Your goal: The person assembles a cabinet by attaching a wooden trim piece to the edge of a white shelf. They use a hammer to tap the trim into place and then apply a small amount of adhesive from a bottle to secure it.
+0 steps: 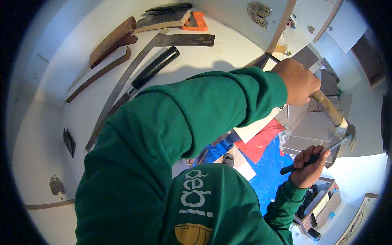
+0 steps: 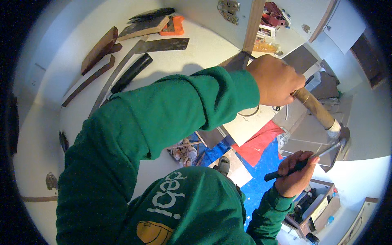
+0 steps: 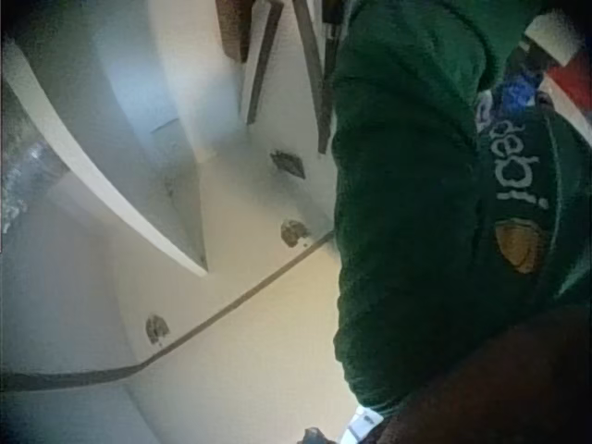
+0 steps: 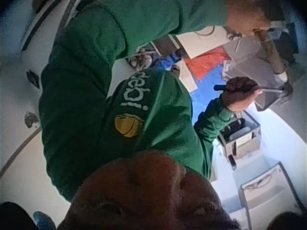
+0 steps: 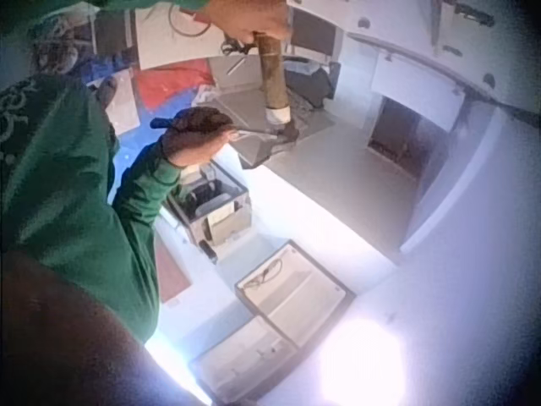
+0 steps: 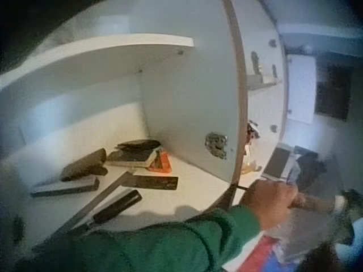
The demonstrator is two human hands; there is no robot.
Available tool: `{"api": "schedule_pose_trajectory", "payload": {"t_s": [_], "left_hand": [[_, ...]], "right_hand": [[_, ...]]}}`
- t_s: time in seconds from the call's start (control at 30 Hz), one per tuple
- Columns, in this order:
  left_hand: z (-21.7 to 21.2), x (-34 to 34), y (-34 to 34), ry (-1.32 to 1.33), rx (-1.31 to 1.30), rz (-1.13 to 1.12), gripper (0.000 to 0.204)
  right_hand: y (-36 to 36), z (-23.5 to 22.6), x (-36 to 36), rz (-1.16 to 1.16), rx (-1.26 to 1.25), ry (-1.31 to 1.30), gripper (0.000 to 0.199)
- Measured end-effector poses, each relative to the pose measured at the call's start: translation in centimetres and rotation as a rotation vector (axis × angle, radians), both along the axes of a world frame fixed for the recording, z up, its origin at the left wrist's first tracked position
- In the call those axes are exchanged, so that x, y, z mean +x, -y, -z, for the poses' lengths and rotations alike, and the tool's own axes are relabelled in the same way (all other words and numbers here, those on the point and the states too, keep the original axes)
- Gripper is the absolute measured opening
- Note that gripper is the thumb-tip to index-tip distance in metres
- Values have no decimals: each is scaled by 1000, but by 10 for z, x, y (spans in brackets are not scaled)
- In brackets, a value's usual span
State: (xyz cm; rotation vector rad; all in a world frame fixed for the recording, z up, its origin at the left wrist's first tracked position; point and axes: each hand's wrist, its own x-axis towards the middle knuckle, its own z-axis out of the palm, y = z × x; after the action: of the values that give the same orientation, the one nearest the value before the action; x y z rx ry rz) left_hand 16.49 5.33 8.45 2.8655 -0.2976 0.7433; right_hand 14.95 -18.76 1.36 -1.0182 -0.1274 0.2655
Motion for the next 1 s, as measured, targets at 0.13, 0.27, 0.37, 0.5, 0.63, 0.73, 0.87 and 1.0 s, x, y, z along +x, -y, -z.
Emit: {"api": "schedule_pose_trajectory", "payload": {"t_s": [0.13, 0.27, 0.37, 0.5, 0.63, 0.73, 0.87, 1.0], "left_hand": [[3, 4, -1, 31, -5, 18, 23], [3, 6, 0, 14, 8, 14, 27], [0, 2, 1, -9, -9, -1, 28], [1, 2, 3, -3, -5, -8, 29], [-3, 2, 3, -31, -34, -1, 30], [-4, 1, 5, -34, -3, -30, 31], [-5, 0, 6, -66, 8, -50, 34], [-10, -2, 8, -98, 38, -70, 39]], "right_hand": [[-3, 1, -3, -20, -51, -6, 42], [-3, -2, 1, 15, -53, 10, 43], [-4, -3, 0, 32, -52, 16, 44], [-4, 4, 2, 60, -67, 38, 44], [2, 12, 9, 56, -75, 37, 47], [5, 18, 17, 25, -43, 41, 46], [5, 27, 30, 58, 10, 36, 46], [4, 26, 41, 51, -4, 37, 46]]}}
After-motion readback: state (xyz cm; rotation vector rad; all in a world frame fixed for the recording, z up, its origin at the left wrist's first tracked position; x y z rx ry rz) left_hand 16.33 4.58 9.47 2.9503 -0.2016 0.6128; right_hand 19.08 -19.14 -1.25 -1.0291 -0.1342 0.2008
